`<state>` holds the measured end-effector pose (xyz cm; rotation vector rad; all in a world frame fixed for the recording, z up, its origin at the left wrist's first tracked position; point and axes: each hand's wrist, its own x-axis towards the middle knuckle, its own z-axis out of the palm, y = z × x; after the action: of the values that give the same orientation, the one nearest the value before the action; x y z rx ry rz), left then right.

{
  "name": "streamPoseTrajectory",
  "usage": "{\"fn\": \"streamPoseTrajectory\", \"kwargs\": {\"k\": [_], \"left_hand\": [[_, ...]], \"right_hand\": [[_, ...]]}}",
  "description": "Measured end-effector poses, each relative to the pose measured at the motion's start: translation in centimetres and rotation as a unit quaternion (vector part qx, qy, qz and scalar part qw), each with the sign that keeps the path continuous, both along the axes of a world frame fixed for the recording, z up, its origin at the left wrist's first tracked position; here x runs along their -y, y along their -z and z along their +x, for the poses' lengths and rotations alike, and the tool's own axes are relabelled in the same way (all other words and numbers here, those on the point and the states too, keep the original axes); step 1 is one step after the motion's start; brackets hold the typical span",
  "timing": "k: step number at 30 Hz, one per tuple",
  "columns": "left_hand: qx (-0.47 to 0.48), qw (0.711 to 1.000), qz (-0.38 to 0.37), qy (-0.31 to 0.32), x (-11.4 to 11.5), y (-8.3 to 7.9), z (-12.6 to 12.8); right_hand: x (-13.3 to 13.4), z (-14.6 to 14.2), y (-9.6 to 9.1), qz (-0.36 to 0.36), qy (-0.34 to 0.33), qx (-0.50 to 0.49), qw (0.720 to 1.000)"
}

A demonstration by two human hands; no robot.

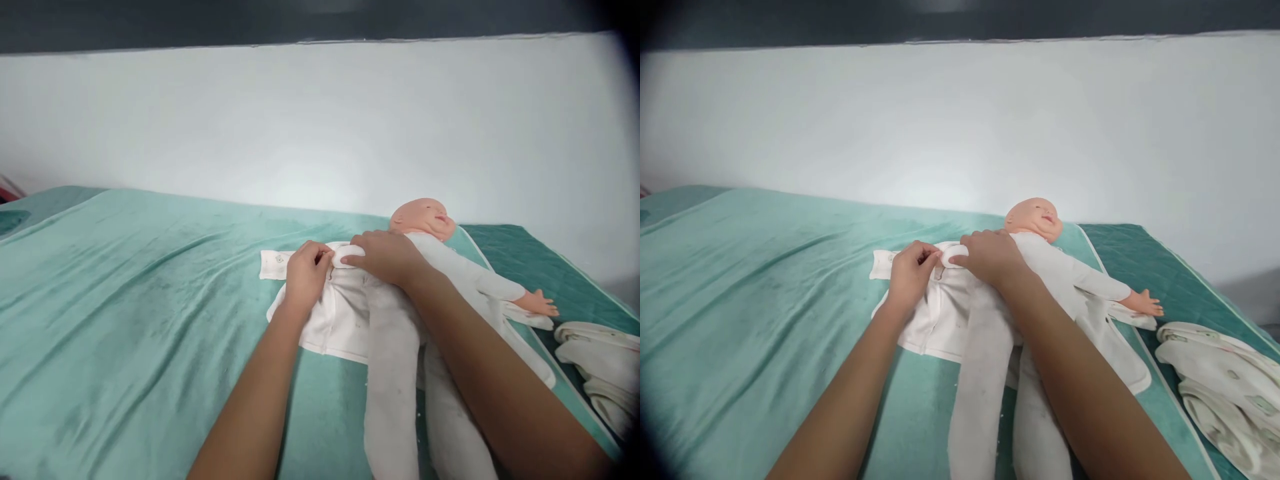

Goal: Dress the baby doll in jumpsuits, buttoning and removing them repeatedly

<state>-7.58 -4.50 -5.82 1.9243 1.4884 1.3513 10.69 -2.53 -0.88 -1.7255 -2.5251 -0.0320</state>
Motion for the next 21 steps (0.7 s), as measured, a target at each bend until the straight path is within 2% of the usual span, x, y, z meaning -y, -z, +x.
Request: {"fn": "streamPoseTrajectory", "kwargs": {"k": [3, 6, 9, 11, 13, 16, 19, 21], "left_hand": [[-0.025, 0.999, 0.004, 0.022, 0.1, 0.3, 0.6], [-0.044, 0.999, 0.022, 0.009, 0.5, 0.6, 0.8], [-0.099, 0.991, 0.043, -0.076, 1.0, 0.9, 0.4], [-0.141, 0.979, 0.03, -0.144, 1.3, 1.1, 0.0], [-0.174, 0.967, -0.002, -0.185, 1.5, 1.3, -0.4], [-0.212, 0.956, -0.043, -0.198, 1.6, 1.5, -0.4], [-0.239, 0.952, -0.042, -0.185, 1.4, 1.7, -0.2], [-0.247, 0.953, -0.02, -0.174, 1.3, 1.7, -0.1]], "right_hand": [[0.0, 0.0, 0.3, 0.018, -0.007, -0.003, 1.0], [0.0, 0.0, 0.3, 0.026, 0.0, -0.015, 1.0], [0.5, 0.2, 0.0, 0.034, 0.009, -0.039, 0.999], [1.0, 0.8, -0.2, 0.044, 0.024, -0.08, 0.996], [1.8, 1.7, -0.4, 0.061, 0.048, -0.134, 0.988], [3.0, 4.1, 0.0, 0.122, 0.076, -0.235, 0.961], [4.4, 7.2, 1.2, 0.247, 0.081, -0.338, 0.905], [5.5, 9.2, 2.2, 0.31, 0.133, -0.364, 0.868]]}}
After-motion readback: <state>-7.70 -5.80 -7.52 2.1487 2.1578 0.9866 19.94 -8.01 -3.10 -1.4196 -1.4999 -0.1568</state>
